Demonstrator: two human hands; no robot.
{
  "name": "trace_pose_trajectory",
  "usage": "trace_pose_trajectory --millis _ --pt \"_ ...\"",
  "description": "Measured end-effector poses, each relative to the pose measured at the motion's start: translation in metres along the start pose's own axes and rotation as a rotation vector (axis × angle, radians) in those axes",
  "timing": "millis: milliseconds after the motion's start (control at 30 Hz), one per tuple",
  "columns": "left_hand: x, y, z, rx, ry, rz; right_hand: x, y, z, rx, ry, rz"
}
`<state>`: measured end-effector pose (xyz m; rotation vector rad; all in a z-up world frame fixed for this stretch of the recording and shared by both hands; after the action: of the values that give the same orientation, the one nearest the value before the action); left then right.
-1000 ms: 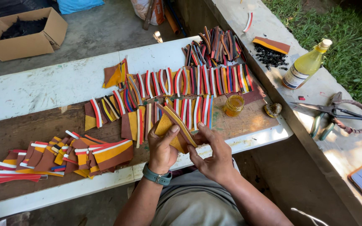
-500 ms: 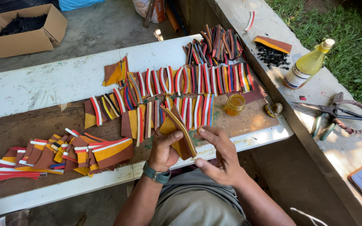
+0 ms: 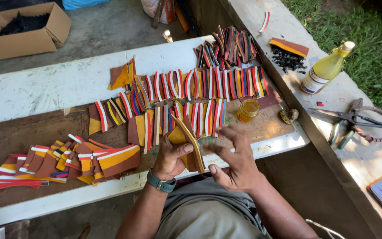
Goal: The person picks up small, colorful leather pieces from a table and applies a substance from a jar to the edges. They then press the pieces together and place them back on the table. The person repeats this process with multiple pieces.
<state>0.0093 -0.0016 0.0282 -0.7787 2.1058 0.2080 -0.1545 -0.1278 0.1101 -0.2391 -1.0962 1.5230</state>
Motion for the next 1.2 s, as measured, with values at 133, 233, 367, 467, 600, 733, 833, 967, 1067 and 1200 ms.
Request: trace_pose_trajectory --millis 133,233,367,467,600,733,833,967,1067,1200 --pt "-0.003 0.0 0.003 0.003 0.001 -0.035 -0.007 -0.003 0.013 0.116 0.092 0.007" --pt "-0.007 0.0 0.016 -0.084 -0.009 -0.053 -0.047 -0.011 0.048 0.144 0.244 -0.208" --pt "-0.003 0.009 0.028 -0.088 0.031 -0.038 -0.133 -0.023 0.06 0.416 0.586 -0.438" --pt "0.002 0.004 0.031 -0.087 0.053 -0.022 -0.175 -0.026 0.044 0.673 0.633 -0.535" --pt "0.01 0.003 0.03 -0.067 0.043 -0.022 -0.192 -0.03 0.023 0.868 0.666 -0.599" --pt "0.008 -0.001 0.023 -0.064 0.052 -0.012 -0.194 -0.038 0.014 1.072 0.708 -0.688" --pt "0.006 -0.007 0.018 -0.041 0.067 -0.023 -0.193 -0.036 0.028 0.94 0.572 -0.721" --pt "0.009 -0.01 0.019 -0.034 0.127 0.0 -0.17 -0.016 0.07 0.667 0.513 -0.617" --pt "0.014 -0.016 0.016 0.013 0.145 0.032 -0.131 -0.009 0.088 0.496 0.187 -0.479" --pt "0.02 -0.021 0.005 0.082 0.132 0.021 -0.069 -0.003 0.076 0.257 -0.445 -0.217"
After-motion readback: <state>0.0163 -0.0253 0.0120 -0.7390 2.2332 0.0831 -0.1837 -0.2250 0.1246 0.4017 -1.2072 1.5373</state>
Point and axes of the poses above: each hand's wrist, its own y-axis away from the middle knuckle, its own z-axis out of the back of the hand, x = y × z, the point moved 2 cm from there along -y, towards the middle knuckle, and after that the axes turned 2 degrees about -y, right-handed, at the moved point
